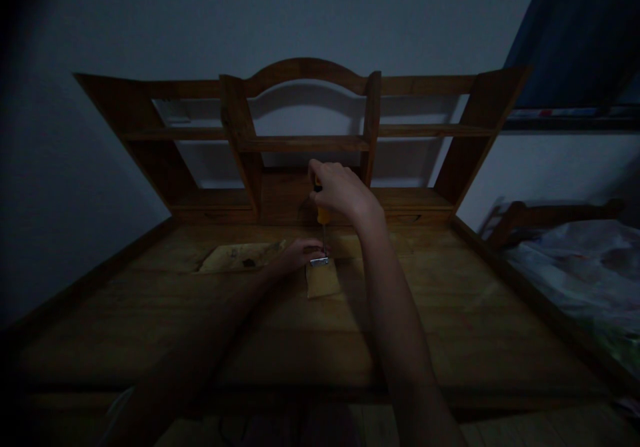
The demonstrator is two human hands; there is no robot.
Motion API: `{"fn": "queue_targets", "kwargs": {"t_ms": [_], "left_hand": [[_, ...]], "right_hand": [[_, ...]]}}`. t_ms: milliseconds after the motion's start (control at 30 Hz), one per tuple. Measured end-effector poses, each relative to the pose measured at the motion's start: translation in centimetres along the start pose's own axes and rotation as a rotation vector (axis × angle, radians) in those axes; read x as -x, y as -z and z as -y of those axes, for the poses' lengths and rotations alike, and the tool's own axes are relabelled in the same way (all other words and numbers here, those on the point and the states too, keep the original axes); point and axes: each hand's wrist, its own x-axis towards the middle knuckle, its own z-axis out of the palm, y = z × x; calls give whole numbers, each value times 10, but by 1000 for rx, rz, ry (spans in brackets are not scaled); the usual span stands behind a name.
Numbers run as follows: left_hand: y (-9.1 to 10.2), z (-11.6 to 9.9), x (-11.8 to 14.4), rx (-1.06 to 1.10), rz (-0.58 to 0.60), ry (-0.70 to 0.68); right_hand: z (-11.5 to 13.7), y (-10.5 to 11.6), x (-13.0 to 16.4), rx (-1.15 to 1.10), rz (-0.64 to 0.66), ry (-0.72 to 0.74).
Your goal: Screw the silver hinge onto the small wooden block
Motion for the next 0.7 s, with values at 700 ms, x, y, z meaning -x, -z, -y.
{"fn": "queue_targets", "kwargs": {"t_ms": [700], "left_hand": [[-15,5,4,-468,-6,-126]], "right_hand": [[-2,22,9,-55,-135,4]]}}
